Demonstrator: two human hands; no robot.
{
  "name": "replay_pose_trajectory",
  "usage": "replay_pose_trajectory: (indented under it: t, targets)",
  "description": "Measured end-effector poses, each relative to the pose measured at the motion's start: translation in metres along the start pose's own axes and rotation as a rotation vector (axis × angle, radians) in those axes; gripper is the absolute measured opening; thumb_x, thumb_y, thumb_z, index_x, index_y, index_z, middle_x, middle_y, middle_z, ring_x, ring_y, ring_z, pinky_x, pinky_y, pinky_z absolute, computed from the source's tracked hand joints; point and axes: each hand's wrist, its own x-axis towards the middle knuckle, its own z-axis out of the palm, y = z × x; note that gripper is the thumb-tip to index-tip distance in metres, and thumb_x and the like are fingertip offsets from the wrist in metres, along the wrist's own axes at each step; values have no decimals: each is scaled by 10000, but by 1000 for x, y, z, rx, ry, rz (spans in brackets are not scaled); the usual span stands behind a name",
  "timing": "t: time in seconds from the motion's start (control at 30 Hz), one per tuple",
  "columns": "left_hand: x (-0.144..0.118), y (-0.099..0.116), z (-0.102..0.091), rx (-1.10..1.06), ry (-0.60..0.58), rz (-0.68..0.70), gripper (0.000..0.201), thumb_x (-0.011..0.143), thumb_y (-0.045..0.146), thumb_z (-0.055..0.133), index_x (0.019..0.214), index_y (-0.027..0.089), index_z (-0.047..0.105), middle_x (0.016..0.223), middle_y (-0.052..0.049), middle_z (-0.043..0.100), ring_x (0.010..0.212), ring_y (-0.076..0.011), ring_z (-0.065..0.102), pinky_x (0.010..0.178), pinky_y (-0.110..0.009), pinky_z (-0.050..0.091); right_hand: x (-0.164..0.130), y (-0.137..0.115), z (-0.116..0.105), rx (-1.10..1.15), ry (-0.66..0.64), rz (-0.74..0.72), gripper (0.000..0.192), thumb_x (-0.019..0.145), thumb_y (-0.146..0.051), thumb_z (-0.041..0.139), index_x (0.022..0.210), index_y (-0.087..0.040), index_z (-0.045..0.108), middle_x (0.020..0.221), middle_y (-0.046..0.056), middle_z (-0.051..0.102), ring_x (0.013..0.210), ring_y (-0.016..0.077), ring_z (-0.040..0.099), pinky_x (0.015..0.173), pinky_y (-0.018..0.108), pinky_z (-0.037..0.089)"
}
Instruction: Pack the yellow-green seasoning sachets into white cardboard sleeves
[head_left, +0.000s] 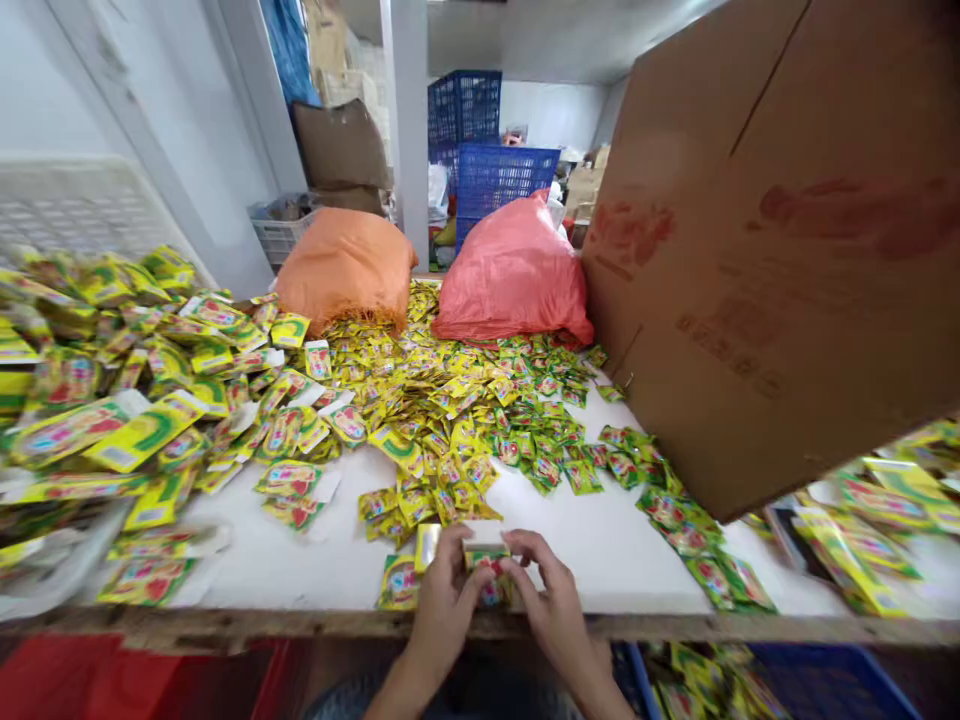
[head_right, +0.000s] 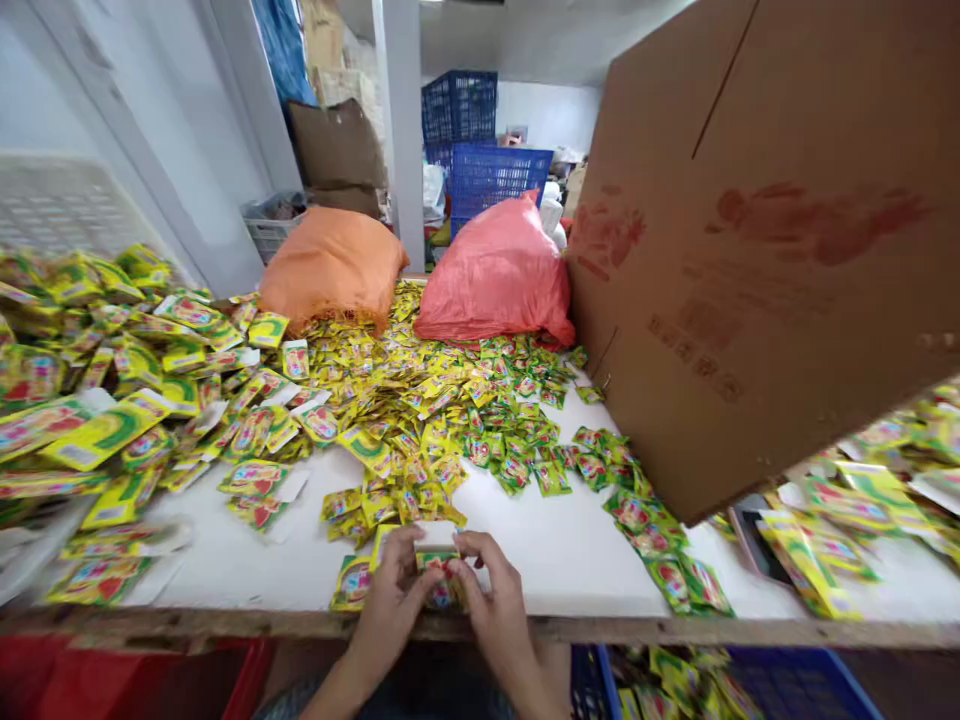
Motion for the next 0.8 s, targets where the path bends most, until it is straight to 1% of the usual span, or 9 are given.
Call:
replay_pose_trajectory:
  t: [0.07,0.2,0.23,0.3,0.37,0.4,0.57,0.67,0.8]
  targets:
    - [6,7,-2,41,-94,52,180,830,320,511,928,181,570,914,-52,609,878,-187,564,809,-284,431,5,-2,-8,-7,-98,-47,177,876,-262,475,1016,-206,568,962,53,602,920,179,553,802,271,437]
    - [16,14,-2,104,-171,116,212,850,312,470,793,188,633,808,-44,635,876,-202,568,894,-343,398,14,-8,-18,6,-205,-97,197,892,-257,438,947,-217,623,944,52,609,936,184,559,820,276,433]
    - [17,13,-1,106,-168,118,210,849,309,471,803,193,639,822,-47,642,909,-209,565,928,-362,378,16,-9,-19,16,-194,-90,201,892,-260,438,935,-217,629,937,51,612,933,184,562,822,277,433]
    - [17,9,1,51,-115,94,186,841,295,491,926,195,622,941,-66,647,1008,-218,548,963,-376,358,20,-10,-17,44,-117,-46,191,881,-273,460,972,-212,616,909,48,621,894,182,577,801,275,444]
    - [16,4,3,-41,-50,51,263,835,274,506,1080,188,549,1085,-89,614,1076,-215,532,946,-358,385,22,-9,-14,77,-45,0,216,868,-283,486,1047,-205,580,888,43,628,837,175,591,760,270,460]
    - [15,3,3,-63,-43,46,280,838,264,503,1105,185,530,1112,-95,605,1081,-210,535,935,-347,399,23,-9,-13,91,-42,-1,222,868,-283,487,1054,-202,576,887,45,631,829,174,593,755,271,463]
    - [14,10,-3,52,-113,139,160,831,251,517,912,190,641,1029,-73,652,1005,-195,576,922,-328,413,20,-14,-14,112,-149,-101,167,865,-257,499,923,-215,649,944,54,636,930,180,580,839,286,445]
    - [16,16,-5,67,-83,121,156,826,247,523,888,189,654,975,-61,670,959,-186,595,892,-312,433,17,-18,-15,83,-126,-77,154,852,-259,521,935,-219,644,942,46,645,912,172,586,821,270,450]
    - [21,18,-2,59,-74,65,157,823,260,524,874,181,650,889,-46,689,870,-176,622,816,-283,463,21,-19,-15,-6,-109,-9,179,841,-302,533,953,-200,629,886,38,658,787,160,599,724,245,462]
